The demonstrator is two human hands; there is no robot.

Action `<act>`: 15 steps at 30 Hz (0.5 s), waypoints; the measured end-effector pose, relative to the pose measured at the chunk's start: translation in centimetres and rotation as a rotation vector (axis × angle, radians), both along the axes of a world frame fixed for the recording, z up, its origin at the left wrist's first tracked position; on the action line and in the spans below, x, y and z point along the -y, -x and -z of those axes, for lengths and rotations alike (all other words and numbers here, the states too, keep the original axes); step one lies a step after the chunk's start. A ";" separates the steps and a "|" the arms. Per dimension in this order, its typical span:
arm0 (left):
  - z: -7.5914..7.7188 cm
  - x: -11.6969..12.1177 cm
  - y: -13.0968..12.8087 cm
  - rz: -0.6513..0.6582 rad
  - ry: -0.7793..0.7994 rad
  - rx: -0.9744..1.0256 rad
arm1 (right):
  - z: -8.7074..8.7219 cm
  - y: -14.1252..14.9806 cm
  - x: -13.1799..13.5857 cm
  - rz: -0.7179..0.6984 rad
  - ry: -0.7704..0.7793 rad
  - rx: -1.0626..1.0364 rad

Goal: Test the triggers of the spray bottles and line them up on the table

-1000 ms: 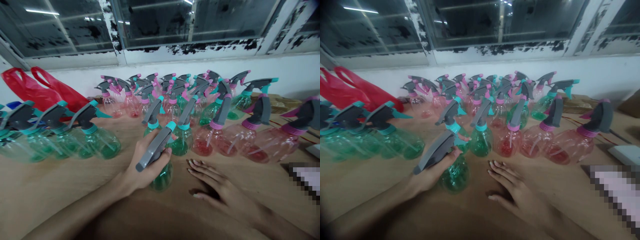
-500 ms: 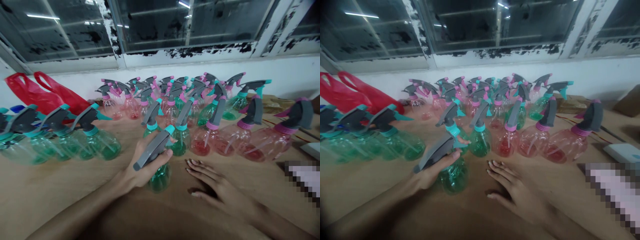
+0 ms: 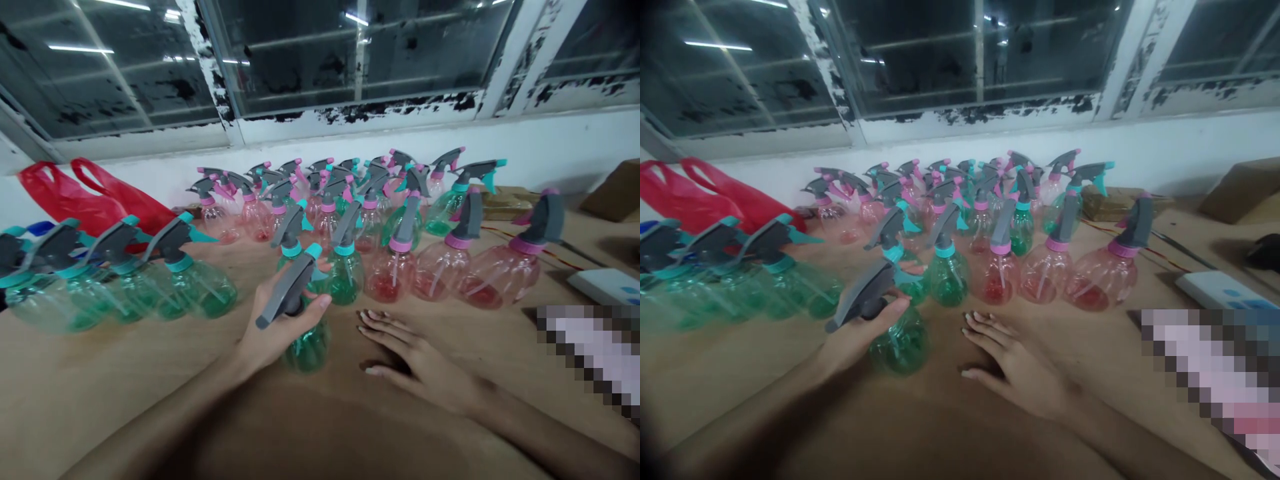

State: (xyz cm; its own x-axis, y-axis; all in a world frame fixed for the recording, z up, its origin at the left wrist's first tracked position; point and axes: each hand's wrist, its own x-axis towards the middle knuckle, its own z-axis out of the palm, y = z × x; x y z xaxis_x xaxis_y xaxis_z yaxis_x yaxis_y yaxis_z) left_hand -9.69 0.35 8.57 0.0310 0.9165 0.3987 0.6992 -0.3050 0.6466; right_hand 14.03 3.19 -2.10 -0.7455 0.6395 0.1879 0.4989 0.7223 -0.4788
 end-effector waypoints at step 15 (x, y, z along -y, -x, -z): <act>1.1 1.2 1.2 -0.064 0.059 -0.033 | -0.4 0.2 -0.1 -0.005 -0.036 -0.009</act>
State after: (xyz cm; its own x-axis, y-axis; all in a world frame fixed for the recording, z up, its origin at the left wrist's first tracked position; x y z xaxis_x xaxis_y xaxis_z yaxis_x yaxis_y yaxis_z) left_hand -10.90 -0.85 7.52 -0.0157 0.9390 0.3437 0.7372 -0.2213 0.6384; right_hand 13.86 3.28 -1.70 -0.7471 0.6283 0.2171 0.4909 0.7416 -0.4571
